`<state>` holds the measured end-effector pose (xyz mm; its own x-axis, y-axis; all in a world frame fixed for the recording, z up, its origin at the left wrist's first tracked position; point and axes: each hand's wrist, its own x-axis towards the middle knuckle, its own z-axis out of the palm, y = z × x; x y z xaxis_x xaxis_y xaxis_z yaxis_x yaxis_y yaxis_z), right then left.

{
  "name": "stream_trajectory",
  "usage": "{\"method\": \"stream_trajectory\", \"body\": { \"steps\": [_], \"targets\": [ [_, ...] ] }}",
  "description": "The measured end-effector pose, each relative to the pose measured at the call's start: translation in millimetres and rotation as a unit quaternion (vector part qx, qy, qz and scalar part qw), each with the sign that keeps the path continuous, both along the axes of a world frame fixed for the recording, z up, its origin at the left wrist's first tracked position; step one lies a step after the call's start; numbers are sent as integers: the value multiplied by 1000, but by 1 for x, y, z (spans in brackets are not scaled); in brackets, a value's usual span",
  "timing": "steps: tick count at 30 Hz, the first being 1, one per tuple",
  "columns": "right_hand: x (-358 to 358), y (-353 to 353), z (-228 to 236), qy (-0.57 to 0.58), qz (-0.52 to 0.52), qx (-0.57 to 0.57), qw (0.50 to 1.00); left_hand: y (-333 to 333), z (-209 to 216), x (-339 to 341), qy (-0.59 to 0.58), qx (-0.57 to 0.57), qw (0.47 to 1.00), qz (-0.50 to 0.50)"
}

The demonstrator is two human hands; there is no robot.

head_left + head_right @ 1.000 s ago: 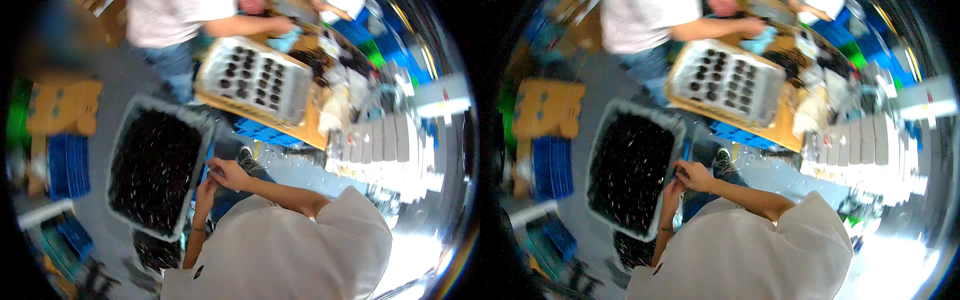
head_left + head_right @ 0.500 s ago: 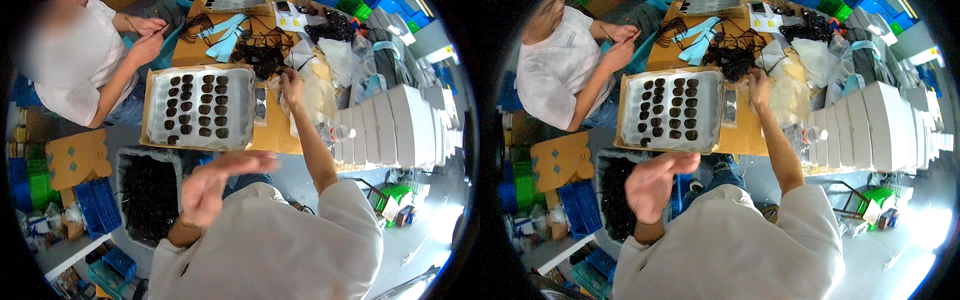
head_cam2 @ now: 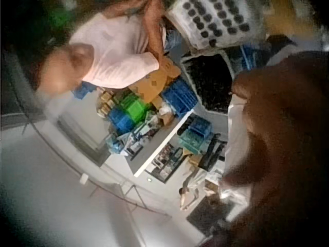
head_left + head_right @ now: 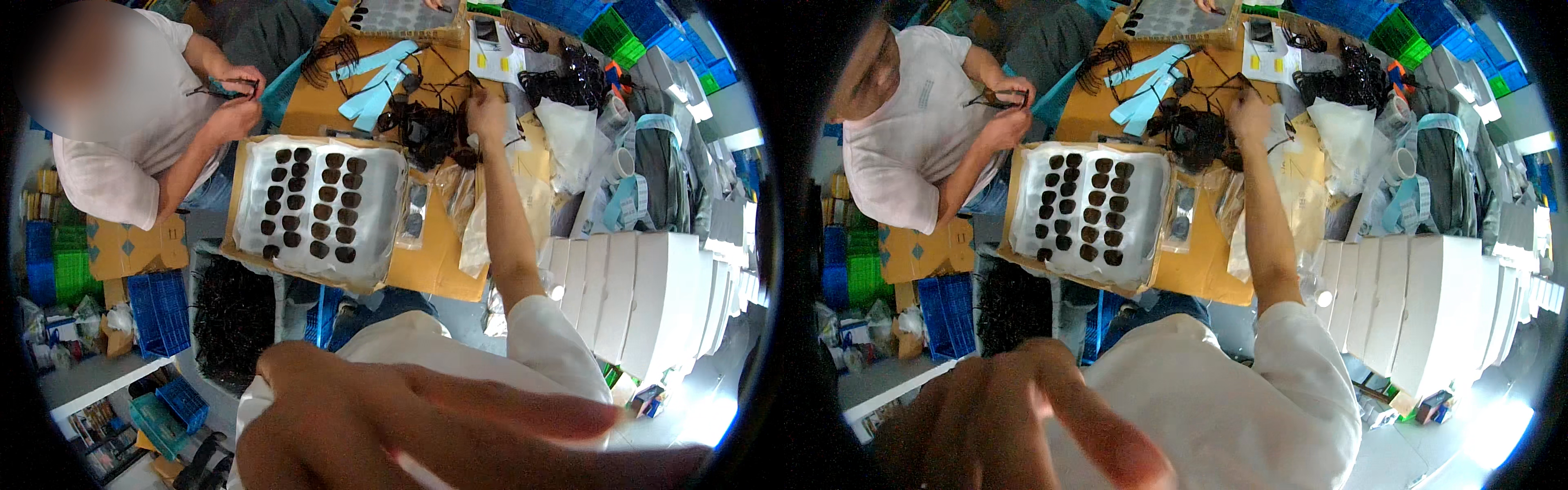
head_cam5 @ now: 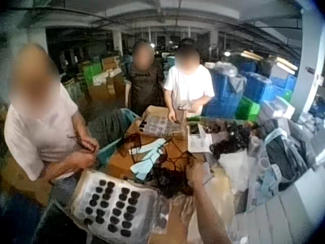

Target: The person assembles sunglasses by inserting lenses into frames and placing them into a tray. They repeatedly pick up frames and lenses, fit them together, and arrange the completed units in a cardboard tray lined with foam.

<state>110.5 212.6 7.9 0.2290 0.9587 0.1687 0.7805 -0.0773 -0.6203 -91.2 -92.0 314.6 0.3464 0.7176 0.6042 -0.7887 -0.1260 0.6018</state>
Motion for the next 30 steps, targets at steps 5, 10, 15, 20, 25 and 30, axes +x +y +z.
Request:
{"method": "stream_trajectory", "body": {
  "steps": [5, 10, 15, 20, 25, 30],
  "targets": [
    [65, 107, -40, -155, -35, -26, 987, 9, -66, -16, 106, -132, 984, 55],
    [127, 200, -169, -267, 123, -26, 956, -24, -149, -14, 330, -358, 868, 99],
    [35, 156, -122, -107, -14, -232, 967, -44, -172, -3, 375, -485, 783, 106],
    [48, 131, -61, -181, -97, 40, 978, -21, -186, -12, 371, -446, 805, 125],
    [59, 56, 54, -73, -62, 427, 899, 10, -219, -16, 319, -404, 838, 183],
    [20, -119, 90, 198, -36, 348, 916, 52, -238, -1, 335, -254, 868, 265]
  ]
}}
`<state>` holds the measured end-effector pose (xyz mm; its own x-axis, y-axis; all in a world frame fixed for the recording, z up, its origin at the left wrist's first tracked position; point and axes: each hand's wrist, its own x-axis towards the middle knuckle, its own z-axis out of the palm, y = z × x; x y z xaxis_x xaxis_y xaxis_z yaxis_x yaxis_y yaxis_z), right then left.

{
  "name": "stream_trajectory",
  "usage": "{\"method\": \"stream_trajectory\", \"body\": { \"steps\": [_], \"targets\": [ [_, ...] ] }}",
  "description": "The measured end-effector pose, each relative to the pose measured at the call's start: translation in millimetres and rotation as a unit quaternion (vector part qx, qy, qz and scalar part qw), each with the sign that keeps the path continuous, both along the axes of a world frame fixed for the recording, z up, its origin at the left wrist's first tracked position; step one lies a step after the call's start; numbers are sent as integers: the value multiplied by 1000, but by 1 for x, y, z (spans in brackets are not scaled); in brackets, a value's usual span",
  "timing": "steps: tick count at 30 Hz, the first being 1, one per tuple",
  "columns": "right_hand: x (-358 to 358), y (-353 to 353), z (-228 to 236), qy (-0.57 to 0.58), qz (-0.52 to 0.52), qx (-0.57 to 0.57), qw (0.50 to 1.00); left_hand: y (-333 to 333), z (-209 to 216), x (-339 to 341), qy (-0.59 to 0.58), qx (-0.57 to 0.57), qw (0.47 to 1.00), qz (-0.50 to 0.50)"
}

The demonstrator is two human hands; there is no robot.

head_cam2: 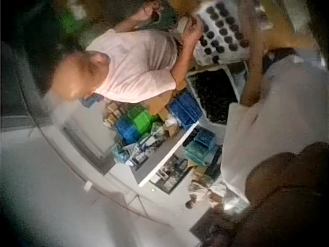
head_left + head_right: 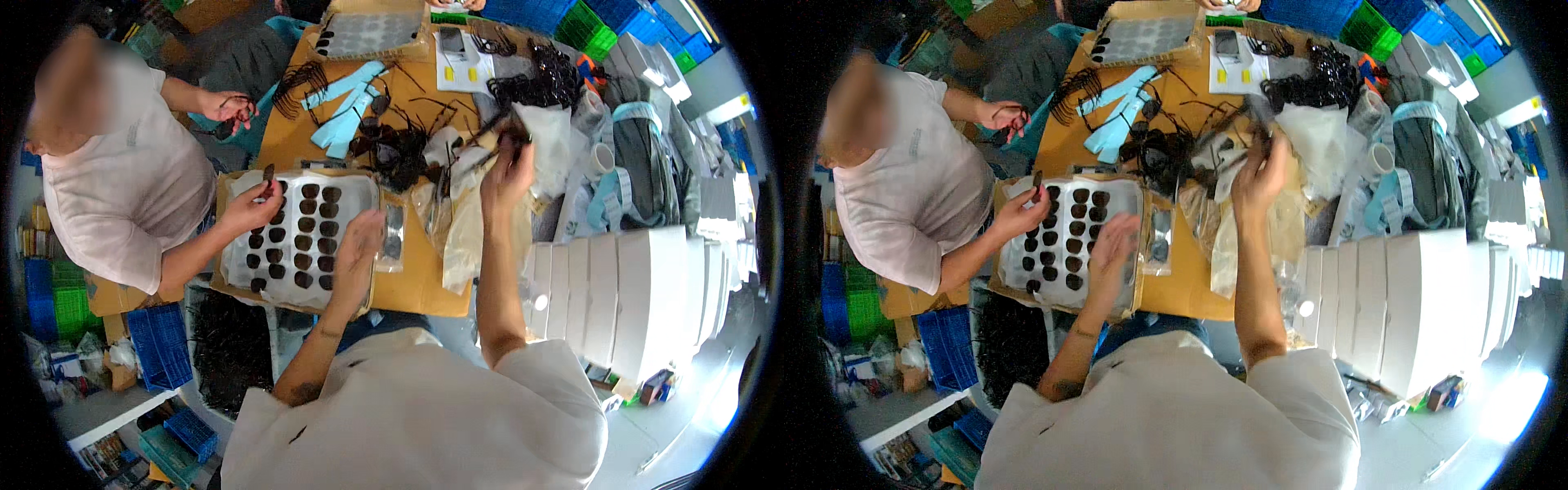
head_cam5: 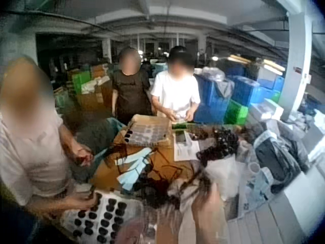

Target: The person assembles sunglasses by inserting lenses into frames and placing them into a tray. They repeatedly pick up frames and lenses, fit them together, and arrange the completed units in a cardboard tray lined with foam.

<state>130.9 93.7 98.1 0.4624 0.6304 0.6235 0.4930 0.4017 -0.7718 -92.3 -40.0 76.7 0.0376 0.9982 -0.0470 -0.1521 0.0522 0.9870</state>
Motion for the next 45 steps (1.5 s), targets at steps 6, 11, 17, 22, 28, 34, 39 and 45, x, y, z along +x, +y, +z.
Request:
{"method": "stream_trajectory", "body": {
  "steps": [6, 11, 17, 22, 28, 34, 39, 45],
  "targets": [
    [-50, -174, -55, 125, 276, -318, 898, -7, -33, 36, 23, 44, 975, -215],
    [-76, -218, -75, 197, 245, -365, 877, -69, -69, 41, 114, 101, 987, -51],
    [-84, -223, -79, 391, 305, -348, 796, -71, -72, 30, 57, 6, 998, 16],
    [-83, -215, -44, 330, 249, -314, 855, -63, -43, 2, -345, -97, 930, 78],
    [-86, -203, -26, 225, 329, -307, 864, -89, -27, -50, -403, -97, 908, 65],
    [-93, -185, -39, 282, 315, -316, 849, -127, -46, -97, -336, -128, 926, 118],
    [-110, -155, -54, 197, 300, -348, 866, -150, -45, -117, -349, -114, 918, 151],
    [-165, -51, -99, -70, 270, -311, 909, -162, -41, -131, -384, -117, 903, 154]
  ]
}}
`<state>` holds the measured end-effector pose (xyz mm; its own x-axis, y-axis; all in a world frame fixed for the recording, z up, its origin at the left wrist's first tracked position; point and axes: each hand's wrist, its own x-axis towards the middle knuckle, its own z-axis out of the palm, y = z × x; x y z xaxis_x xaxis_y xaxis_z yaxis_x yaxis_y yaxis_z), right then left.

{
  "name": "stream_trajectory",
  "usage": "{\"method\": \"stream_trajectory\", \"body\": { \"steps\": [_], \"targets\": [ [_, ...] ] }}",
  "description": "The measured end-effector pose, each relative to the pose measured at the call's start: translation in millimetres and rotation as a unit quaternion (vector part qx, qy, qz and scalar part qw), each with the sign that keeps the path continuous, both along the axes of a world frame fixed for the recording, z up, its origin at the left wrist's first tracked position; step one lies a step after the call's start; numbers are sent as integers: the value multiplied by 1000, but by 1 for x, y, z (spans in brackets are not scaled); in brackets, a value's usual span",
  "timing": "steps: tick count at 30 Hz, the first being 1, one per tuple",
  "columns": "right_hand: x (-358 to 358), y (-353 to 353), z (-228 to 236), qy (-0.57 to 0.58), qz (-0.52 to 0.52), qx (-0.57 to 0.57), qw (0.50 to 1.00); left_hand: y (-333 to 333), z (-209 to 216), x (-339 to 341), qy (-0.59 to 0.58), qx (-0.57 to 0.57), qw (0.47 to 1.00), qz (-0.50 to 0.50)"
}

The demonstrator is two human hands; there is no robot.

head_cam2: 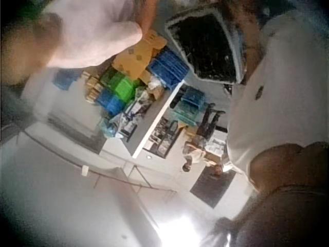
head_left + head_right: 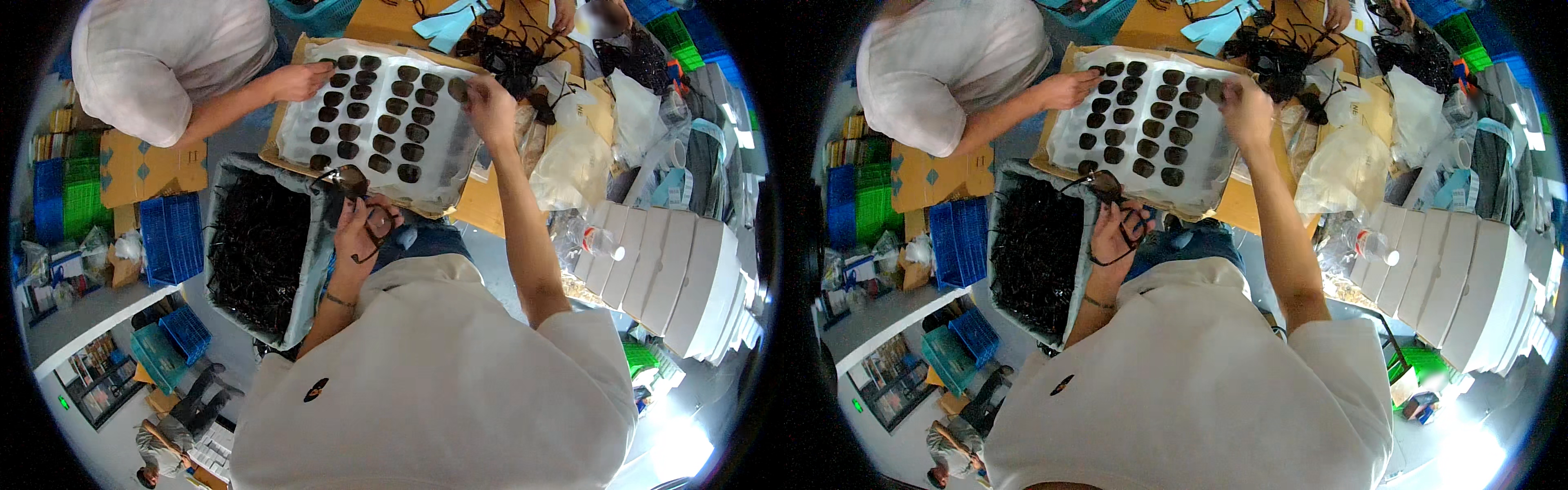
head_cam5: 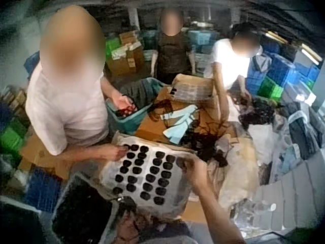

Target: The person assembles sunglasses by inserting lenses into frames and placing them into a tray. They repeatedly pick up frames and lenses, fit them together, and arrange the completed units in a cardboard tray lined with foam.

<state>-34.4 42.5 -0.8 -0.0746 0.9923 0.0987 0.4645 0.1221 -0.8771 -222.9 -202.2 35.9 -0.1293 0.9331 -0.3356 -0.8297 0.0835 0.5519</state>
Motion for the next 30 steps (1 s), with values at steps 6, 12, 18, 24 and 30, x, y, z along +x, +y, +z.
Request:
{"method": "stream_trajectory", "body": {
  "steps": [6, 12, 18, 24, 30],
  "targets": [
    [-46, 72, -48, -364, 10, -74, 928, -5, 6, -16, 37, -52, 998, -15],
    [-44, 51, -49, -356, -8, -3, 934, -3, -4, -39, 112, -81, 990, -25],
    [-33, -70, 83, 5, 254, 43, 966, 33, 29, -48, 600, -46, 772, -203],
    [-3, -117, 91, -145, 362, -32, 920, 91, 96, -20, 586, 86, 743, -312],
    [-6, -142, 70, 199, 155, -144, 957, 80, 25, 41, 461, 164, 857, -162]
  ]
}}
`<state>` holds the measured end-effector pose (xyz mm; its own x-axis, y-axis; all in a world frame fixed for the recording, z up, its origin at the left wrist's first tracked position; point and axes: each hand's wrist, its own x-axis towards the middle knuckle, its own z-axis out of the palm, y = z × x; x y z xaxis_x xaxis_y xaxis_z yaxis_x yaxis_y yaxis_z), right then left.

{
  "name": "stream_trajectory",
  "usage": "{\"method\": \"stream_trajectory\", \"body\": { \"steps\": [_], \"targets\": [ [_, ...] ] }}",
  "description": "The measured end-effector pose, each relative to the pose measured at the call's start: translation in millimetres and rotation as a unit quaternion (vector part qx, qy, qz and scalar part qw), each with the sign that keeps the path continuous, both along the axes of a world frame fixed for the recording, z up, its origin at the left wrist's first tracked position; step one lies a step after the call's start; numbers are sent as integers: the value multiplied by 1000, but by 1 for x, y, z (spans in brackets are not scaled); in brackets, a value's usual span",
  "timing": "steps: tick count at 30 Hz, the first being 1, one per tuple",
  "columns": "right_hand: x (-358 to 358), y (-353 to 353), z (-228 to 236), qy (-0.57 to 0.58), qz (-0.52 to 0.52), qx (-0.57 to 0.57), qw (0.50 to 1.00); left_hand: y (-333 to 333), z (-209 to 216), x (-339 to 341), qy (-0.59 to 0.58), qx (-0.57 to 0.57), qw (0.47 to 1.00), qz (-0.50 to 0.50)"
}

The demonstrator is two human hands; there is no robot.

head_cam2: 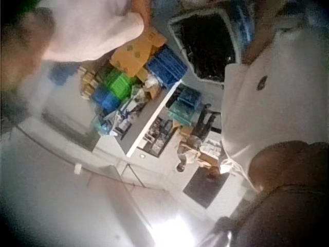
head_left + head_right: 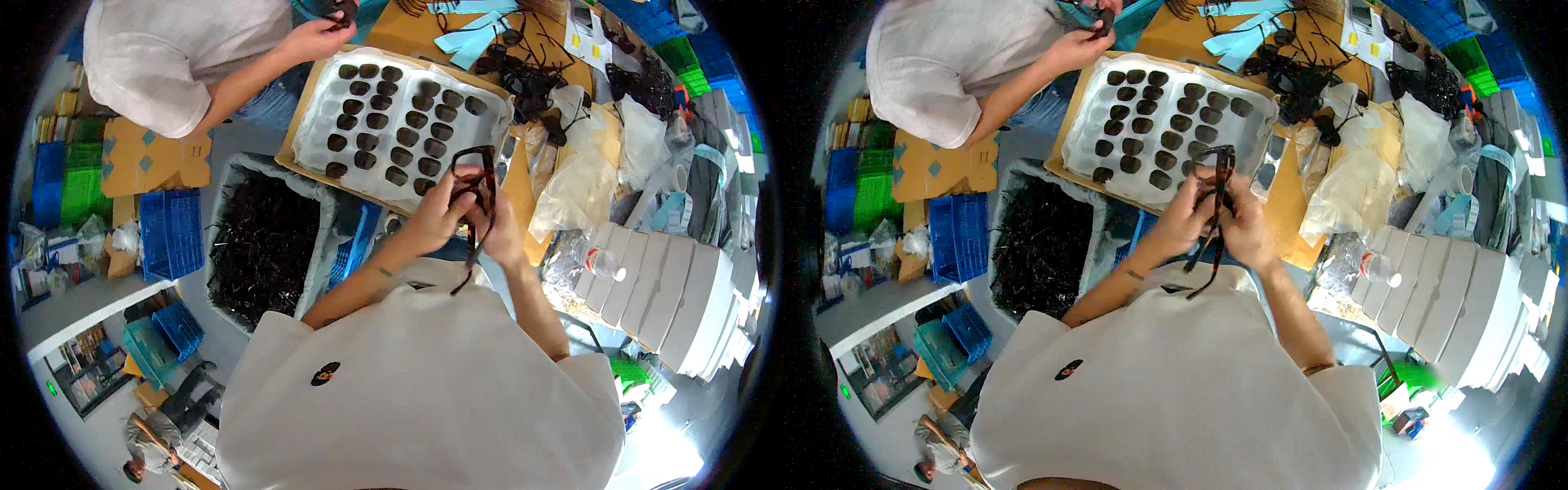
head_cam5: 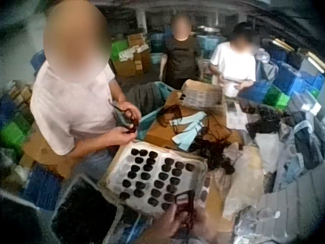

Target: The person assembles sunglasses by inserting lenses into frames and placing them into a tray. They repeatedly pick up frames and lenses, fit them together, and arrange the completed units in a cardboard tray lined with foam.

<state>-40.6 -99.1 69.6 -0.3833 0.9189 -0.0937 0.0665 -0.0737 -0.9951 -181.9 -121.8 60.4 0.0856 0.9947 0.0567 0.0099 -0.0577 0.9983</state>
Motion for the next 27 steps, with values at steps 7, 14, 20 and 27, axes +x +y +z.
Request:
{"method": "stream_trajectory", "body": {
  "steps": [7, 14, 20, 27],
  "targets": [
    [-14, -18, -32, 72, -63, -128, 987, -13, -41, 14, 1, 85, 989, 119],
    [-39, -2, -48, 259, 0, -230, 938, -30, -29, -40, -315, -17, 877, 362],
    [-142, 62, -121, -180, -18, 165, 970, -100, -33, -112, -345, -34, 820, 456],
    [-295, 156, -153, -210, -121, 139, 960, -158, -21, -131, -377, -46, 778, 501]
  ]
}}
